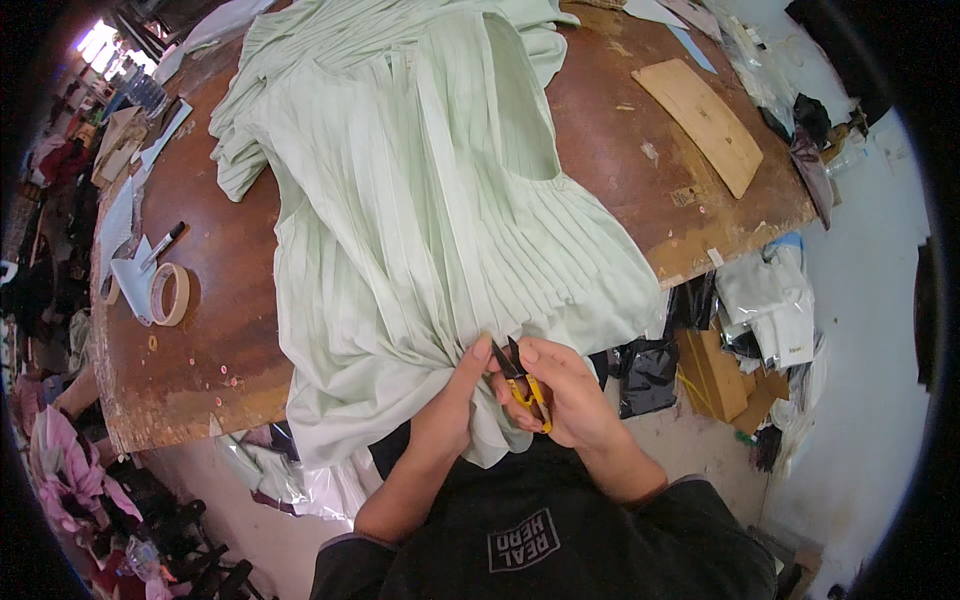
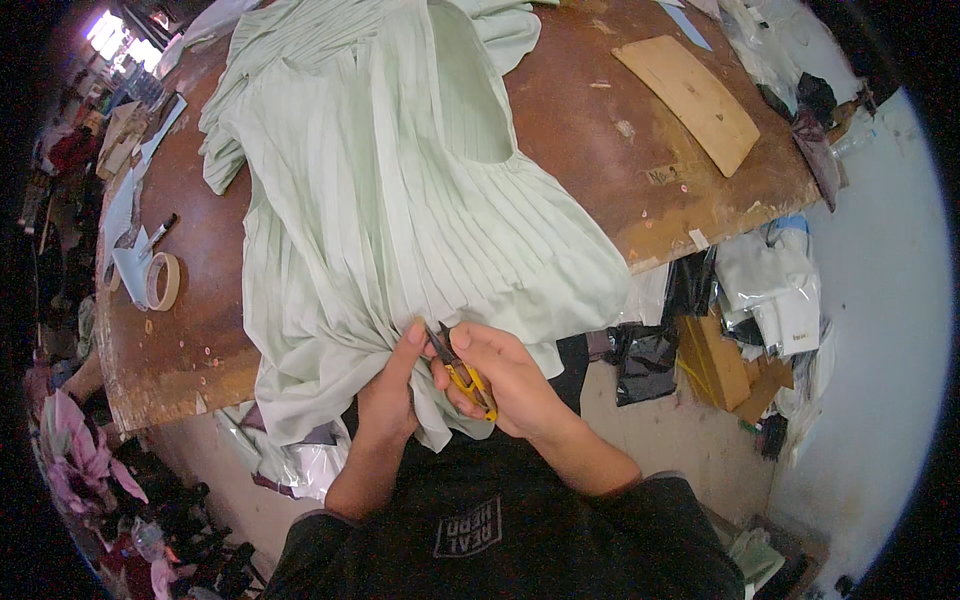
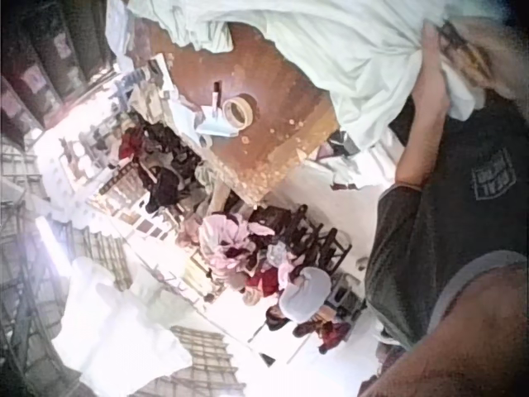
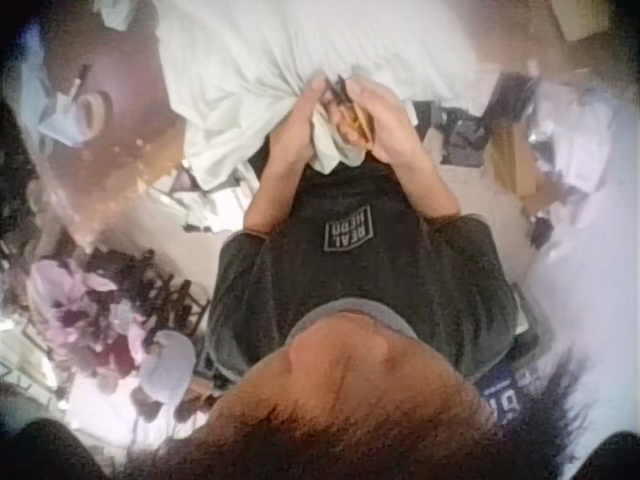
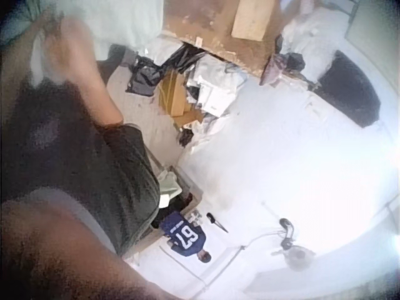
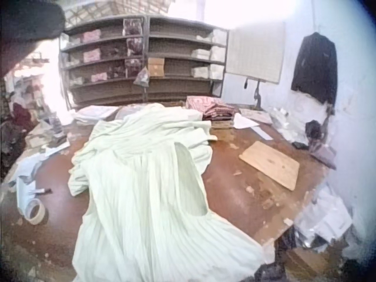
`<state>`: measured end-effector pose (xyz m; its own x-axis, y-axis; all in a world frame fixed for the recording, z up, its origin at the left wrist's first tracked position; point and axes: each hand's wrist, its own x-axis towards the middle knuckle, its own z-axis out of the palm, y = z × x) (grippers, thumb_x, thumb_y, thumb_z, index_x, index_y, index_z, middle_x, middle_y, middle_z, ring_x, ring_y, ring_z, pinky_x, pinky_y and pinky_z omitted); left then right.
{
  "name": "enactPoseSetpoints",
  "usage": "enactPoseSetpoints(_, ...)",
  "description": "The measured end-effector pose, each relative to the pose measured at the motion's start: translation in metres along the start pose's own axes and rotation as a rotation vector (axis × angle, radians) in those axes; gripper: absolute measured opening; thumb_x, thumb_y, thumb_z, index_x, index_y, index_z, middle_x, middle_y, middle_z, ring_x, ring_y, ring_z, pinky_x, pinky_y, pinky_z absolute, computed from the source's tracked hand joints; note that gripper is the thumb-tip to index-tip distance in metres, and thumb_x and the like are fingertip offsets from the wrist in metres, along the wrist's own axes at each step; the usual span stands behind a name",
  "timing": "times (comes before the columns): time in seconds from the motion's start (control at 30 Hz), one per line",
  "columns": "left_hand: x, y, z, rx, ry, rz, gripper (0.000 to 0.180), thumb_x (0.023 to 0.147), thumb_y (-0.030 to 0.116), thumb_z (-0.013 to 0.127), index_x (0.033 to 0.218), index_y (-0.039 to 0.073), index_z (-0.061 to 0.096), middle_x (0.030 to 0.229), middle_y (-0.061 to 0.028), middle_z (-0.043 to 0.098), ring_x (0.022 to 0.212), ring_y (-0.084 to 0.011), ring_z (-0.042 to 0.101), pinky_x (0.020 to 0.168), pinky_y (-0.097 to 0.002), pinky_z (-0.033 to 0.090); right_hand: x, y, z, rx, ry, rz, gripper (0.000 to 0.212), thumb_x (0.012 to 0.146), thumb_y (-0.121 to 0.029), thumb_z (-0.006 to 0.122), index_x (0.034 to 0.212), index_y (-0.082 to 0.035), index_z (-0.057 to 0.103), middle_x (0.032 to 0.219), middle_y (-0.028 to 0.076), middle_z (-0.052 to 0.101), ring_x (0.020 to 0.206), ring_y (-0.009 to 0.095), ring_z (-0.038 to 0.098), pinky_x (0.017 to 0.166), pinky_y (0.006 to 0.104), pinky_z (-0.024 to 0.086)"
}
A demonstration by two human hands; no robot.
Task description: The person uses a small cutting tool to trim the hem of a light green pleated garment laid on a wooden worktable. They repeatedly lift and cut small sections of the hem, then fold and smooth the garment. The person also handles a separate folded piece of the same fabric.
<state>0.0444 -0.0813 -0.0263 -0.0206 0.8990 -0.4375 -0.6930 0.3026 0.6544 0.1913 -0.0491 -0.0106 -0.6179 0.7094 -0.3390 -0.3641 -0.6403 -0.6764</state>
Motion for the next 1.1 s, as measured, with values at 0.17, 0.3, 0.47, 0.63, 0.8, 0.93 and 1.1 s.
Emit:
enactPoseSetpoints(0.17, 0.003, -0.008, 0.001, 0.124, 0.070, 0.088, 0.021, 0.097, 0.022, 0.062, 0.092, 0.002, 0.066, 0.084, -0.0020, 0.063, 0.081, -0.0110, 0.056, 0.079, -0.0245, 0.044, 0.004, -0.003, -0.005, 0.042, 0.012, -0.012, 0.037, 0.103, -0.034, 0.047, 0.103, 0.001, 0.058, 0.079, 0.008, 0.061, 0.049, 0.010, 0.048, 0.042, 0.0225, 0.035)
enactPoseSetpoints(0.3, 0.001, -0.001, 0.012, 0.133, 0.073, 0.108, 0.021, 0.097, 0.023, 0.062, 0.095, 0.002, 0.067, 0.089, -0.0014, 0.064, 0.087, -0.0110, 0.056, 0.084, -0.0241, 0.043, 0.007, -0.002, -0.011, 0.017, 0.025, -0.034, 0.035, 0.102, -0.032, 0.047, 0.105, 0.002, 0.058, 0.079, 0.010, 0.061, 0.049, 0.011, 0.047, 0.042, 0.0233, 0.036)
enactPoseSetpoints(0.47, 0.004, -0.004, 0.007, 0.091, 0.021, 0.095, 0.019, 0.096, 0.021, 0.064, 0.099, 0.003, 0.067, 0.097, -0.0014, 0.064, 0.091, -0.0110, 0.056, 0.085, -0.0250, 0.043, 0.007, -0.004, -0.004, -0.014, 0.077, -0.084, 0.030, 0.102, -0.030, 0.051, 0.097, -0.001, 0.058, 0.077, 0.006, 0.060, 0.049, 0.007, 0.044, 0.042, 0.0209, 0.032)
enactPoseSetpoints(0.63, 0.006, -0.009, 0.008, 0.048, 0.060, 0.108, 0.019, 0.095, 0.019, 0.066, 0.103, 0.002, 0.067, 0.103, -0.0022, 0.064, 0.095, -0.0109, 0.057, 0.088, -0.0256, 0.044, 0.008, -0.003, -0.006, -0.078, 0.120, -0.097, 0.024, 0.101, -0.024, 0.053, 0.096, -0.001, 0.058, 0.076, 0.008, 0.060, 0.048, 0.008, 0.043, 0.042, 0.0205, 0.032)
enactPoseSetpoints(0.8, 0.004, -0.006, 0.010, 0.026, 0.081, 0.108, 0.019, 0.094, 0.018, 0.066, 0.104, 0.002, 0.067, 0.104, -0.0025, 0.065, 0.096, -0.0109, 0.057, 0.088, -0.0253, 0.044, 0.008, -0.004, -0.005, -0.085, 0.116, -0.073, 0.022, 0.101, -0.023, 0.053, 0.094, -0.002, 0.058, 0.076, 0.006, 0.060, 0.049, 0.006, 0.042, 0.042, 0.0201, 0.029)
enactPoseSetpoints(0.93, 0.005, -0.005, 0.008, 0.004, 0.054, 0.093, 0.018, 0.094, 0.018, 0.066, 0.103, 0.001, 0.067, 0.103, -0.0027, 0.065, 0.094, -0.0107, 0.058, 0.086, -0.0246, 0.045, 0.010, -0.005, -0.006, -0.070, 0.112, -0.065, 0.022, 0.101, -0.021, 0.053, 0.095, 0.000, 0.058, 0.074, 0.008, 0.059, 0.048, 0.006, 0.041, 0.042, 0.0197, 0.031)
enactPoseSetpoints(1.1, 0.003, 0.001, 0.019, -0.019, 0.110, 0.109, 0.017, 0.094, 0.018, 0.066, 0.101, 0.002, 0.067, 0.100, -0.0019, 0.064, 0.091, -0.0105, 0.057, 0.083, -0.0243, 0.045, 0.010, -0.008, -0.007, -0.062, 0.082, -0.026, 0.022, 0.101, -0.021, 0.053, 0.095, 0.000, 0.058, 0.074, 0.008, 0.059, 0.048, 0.006, 0.040, 0.042, 0.0198, 0.031)
